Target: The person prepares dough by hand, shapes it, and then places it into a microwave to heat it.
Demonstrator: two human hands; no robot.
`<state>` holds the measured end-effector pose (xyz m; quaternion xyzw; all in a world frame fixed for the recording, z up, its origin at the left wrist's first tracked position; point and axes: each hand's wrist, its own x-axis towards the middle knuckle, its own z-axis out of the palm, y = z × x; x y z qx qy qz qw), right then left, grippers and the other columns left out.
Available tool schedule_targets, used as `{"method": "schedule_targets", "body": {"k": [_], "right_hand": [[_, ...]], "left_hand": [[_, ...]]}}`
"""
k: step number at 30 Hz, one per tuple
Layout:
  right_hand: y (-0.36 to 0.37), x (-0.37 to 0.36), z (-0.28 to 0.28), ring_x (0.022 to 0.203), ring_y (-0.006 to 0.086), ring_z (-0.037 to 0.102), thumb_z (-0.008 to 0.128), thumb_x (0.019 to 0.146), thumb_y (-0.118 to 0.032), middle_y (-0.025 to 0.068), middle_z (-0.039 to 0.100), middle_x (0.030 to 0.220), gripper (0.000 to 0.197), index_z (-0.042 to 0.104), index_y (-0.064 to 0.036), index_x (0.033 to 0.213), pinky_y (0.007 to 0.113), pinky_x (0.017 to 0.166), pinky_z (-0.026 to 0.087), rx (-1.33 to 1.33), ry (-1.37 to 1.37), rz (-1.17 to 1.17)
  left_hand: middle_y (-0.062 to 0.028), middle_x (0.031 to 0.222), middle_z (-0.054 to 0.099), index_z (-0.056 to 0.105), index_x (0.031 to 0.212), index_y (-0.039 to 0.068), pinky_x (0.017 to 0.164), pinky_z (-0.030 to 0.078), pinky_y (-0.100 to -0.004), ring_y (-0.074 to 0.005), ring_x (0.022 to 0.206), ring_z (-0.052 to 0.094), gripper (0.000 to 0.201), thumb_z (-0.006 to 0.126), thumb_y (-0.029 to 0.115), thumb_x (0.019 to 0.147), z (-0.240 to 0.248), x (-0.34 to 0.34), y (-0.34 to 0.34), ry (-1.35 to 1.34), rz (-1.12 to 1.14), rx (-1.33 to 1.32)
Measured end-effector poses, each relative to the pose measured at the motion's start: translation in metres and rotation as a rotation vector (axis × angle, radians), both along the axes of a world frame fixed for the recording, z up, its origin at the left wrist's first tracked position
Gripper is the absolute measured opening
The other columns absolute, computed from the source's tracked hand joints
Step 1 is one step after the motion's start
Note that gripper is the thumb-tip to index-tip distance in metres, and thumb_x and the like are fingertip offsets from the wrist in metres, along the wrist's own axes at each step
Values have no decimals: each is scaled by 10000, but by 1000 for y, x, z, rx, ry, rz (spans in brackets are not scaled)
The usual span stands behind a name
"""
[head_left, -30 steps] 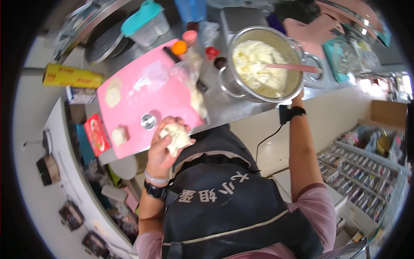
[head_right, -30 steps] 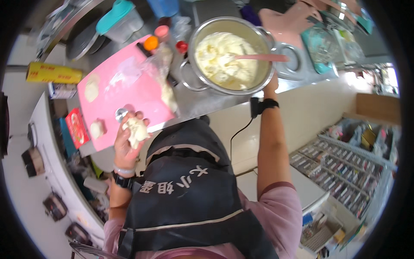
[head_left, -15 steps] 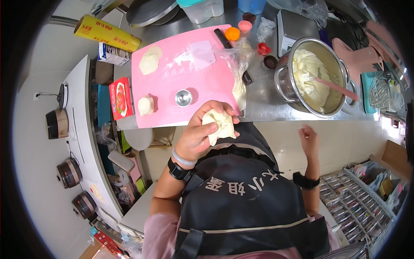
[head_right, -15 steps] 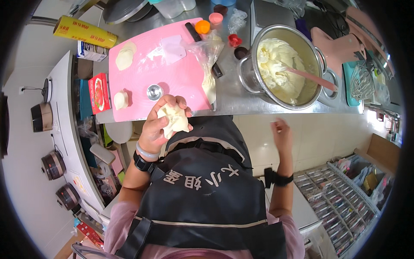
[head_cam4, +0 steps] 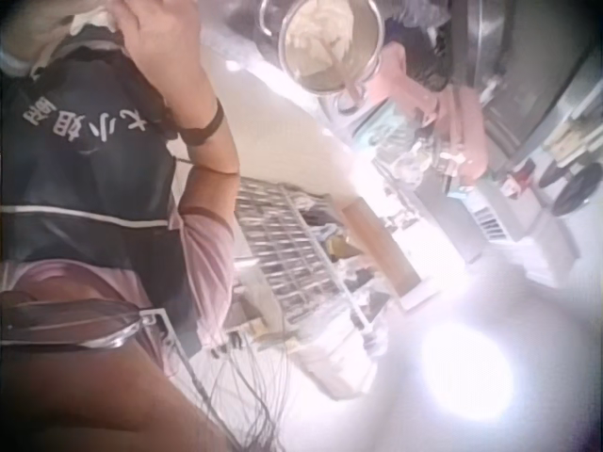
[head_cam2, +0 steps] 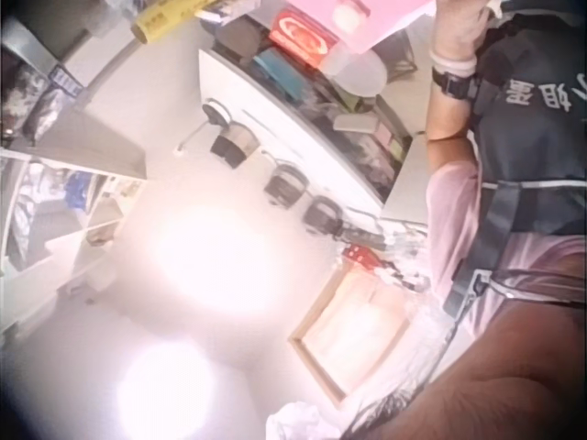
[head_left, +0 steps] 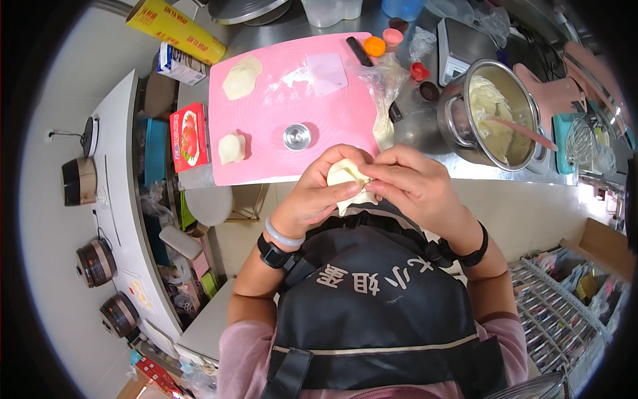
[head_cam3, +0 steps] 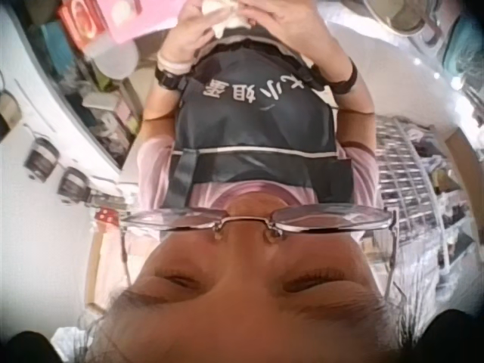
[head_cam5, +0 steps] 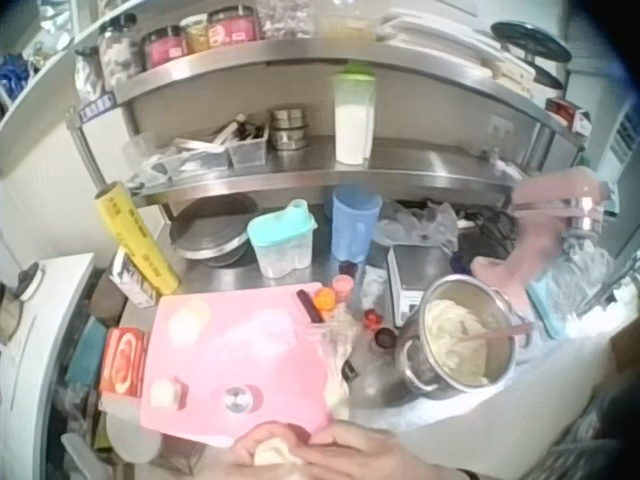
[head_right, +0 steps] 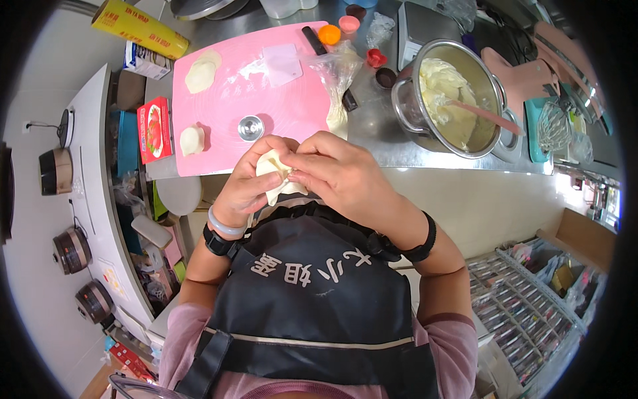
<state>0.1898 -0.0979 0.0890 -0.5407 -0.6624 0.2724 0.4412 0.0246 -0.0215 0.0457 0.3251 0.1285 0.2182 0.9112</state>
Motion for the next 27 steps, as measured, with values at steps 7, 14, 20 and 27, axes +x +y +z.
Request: {"method": "schedule_targets", "body": {"k": [7, 14, 20, 27], "right_hand": [[10, -16, -6, 687, 212, 579, 633, 710, -7, 77, 568, 818, 162, 632, -5, 872, 293, 591, 471, -15, -10, 3], [16, -28, 3, 696, 213, 583, 645, 705, -17, 71, 568, 834, 156, 628, -2, 859, 291, 599, 474, -25, -36, -34], [18, -30, -2, 687, 213, 584, 670, 692, -28, 71, 560, 818, 160, 624, 2, 842, 288, 587, 474, 12, -61, -96], [19, -32, 1, 660, 211, 580, 668, 696, -27, 75, 562, 796, 143, 624, -9, 831, 285, 570, 471, 33, -50, -140]], "left_hand": [[-67, 999, 518, 454, 1048, 37, 798, 456, -261, -143, 945, 534, 258, 567, 18, 816, -5, -14, 3, -48, 23, -49], [-55, 1029, 492, 453, 1052, 39, 800, 446, -257, -128, 936, 518, 251, 569, 50, 830, -5, -16, 7, -26, 79, -38], [-60, 1066, 481, 453, 1060, 43, 823, 430, -250, -127, 974, 497, 217, 530, 90, 863, -4, -14, 10, -29, 111, -62], [-59, 1050, 493, 477, 1028, 42, 825, 429, -256, -129, 974, 497, 167, 510, 97, 874, -3, -12, 11, 7, 115, -55]]}}
